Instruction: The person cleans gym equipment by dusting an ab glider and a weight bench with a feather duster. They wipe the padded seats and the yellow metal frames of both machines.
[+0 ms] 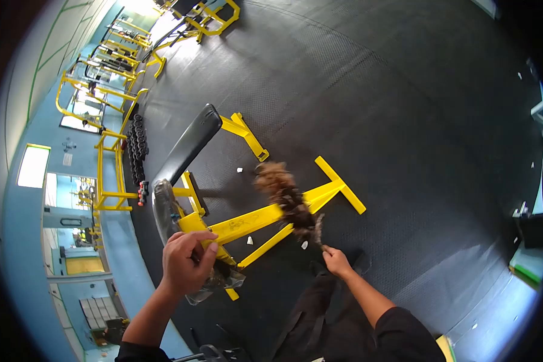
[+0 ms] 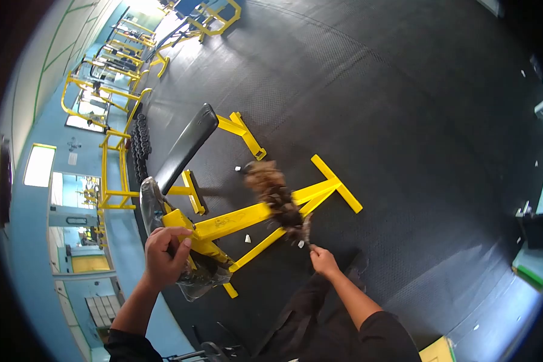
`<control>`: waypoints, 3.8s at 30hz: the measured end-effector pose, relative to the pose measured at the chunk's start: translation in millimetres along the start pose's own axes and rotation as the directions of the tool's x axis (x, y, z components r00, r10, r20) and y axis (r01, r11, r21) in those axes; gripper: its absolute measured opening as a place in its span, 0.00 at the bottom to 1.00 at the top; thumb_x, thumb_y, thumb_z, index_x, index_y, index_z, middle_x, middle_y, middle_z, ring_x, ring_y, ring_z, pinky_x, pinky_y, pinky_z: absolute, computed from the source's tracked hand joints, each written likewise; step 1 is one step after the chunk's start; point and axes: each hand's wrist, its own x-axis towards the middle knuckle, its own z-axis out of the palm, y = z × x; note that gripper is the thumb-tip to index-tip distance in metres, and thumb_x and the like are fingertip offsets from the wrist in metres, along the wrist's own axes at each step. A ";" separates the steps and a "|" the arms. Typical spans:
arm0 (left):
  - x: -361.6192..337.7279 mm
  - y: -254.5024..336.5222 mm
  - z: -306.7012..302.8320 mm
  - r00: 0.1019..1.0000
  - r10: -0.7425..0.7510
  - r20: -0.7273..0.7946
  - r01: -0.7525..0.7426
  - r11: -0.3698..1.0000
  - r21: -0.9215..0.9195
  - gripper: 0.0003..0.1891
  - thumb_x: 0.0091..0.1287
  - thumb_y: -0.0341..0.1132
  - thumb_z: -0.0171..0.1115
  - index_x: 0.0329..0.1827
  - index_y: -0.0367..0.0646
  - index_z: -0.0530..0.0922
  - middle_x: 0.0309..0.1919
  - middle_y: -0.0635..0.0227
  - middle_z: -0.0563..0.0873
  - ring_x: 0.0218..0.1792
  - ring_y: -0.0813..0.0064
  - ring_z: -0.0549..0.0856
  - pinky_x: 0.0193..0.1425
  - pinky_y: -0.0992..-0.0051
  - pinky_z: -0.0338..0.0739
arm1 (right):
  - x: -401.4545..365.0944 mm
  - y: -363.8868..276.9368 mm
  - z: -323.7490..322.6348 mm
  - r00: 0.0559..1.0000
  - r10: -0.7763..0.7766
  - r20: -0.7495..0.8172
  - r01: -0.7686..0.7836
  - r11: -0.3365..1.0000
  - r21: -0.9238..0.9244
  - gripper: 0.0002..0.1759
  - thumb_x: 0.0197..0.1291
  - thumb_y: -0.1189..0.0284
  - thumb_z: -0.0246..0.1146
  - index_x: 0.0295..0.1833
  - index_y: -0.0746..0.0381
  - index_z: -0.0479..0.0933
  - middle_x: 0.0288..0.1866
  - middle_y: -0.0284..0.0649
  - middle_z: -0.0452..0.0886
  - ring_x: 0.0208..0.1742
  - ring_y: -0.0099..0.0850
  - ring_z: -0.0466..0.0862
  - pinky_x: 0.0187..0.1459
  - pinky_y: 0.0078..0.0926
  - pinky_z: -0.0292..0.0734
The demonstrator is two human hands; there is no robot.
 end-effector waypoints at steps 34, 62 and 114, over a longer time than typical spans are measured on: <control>122.0 -90.5 404.5 0.781 -0.373 0.501 0.042 0.831 0.554 0.33 0.58 0.53 0.73 0.61 0.46 0.75 0.46 0.65 0.82 0.49 0.63 0.82 0.54 0.61 0.74 | 198.0 120.6 -138.8 0.775 0.565 -0.282 -0.628 0.737 -0.250 0.19 0.72 0.66 0.50 0.60 0.61 0.78 0.54 0.60 0.83 0.56 0.58 0.82 0.57 0.50 0.78; 125.1 -93.4 410.2 0.765 -0.407 0.500 0.078 0.828 0.555 0.31 0.61 0.54 0.70 0.63 0.45 0.76 0.45 0.67 0.79 0.45 0.67 0.79 0.52 0.65 0.69 | 180.2 134.9 -141.0 0.490 0.831 -0.261 -0.853 0.519 0.050 0.17 0.73 0.63 0.51 0.46 0.61 0.82 0.23 0.42 0.80 0.19 0.39 0.80 0.19 0.39 0.73; 23.1 21.2 303.4 0.088 -0.920 -0.383 0.932 0.212 -0.294 0.20 0.75 0.50 0.55 0.63 0.48 0.73 0.58 0.61 0.81 0.55 0.63 0.83 0.58 0.60 0.81 | 306.8 -343.6 -191.8 0.225 -0.062 0.972 0.648 0.755 -0.102 0.26 0.55 0.71 0.63 0.62 0.52 0.79 0.26 0.37 0.78 0.23 0.40 0.82 0.24 0.38 0.79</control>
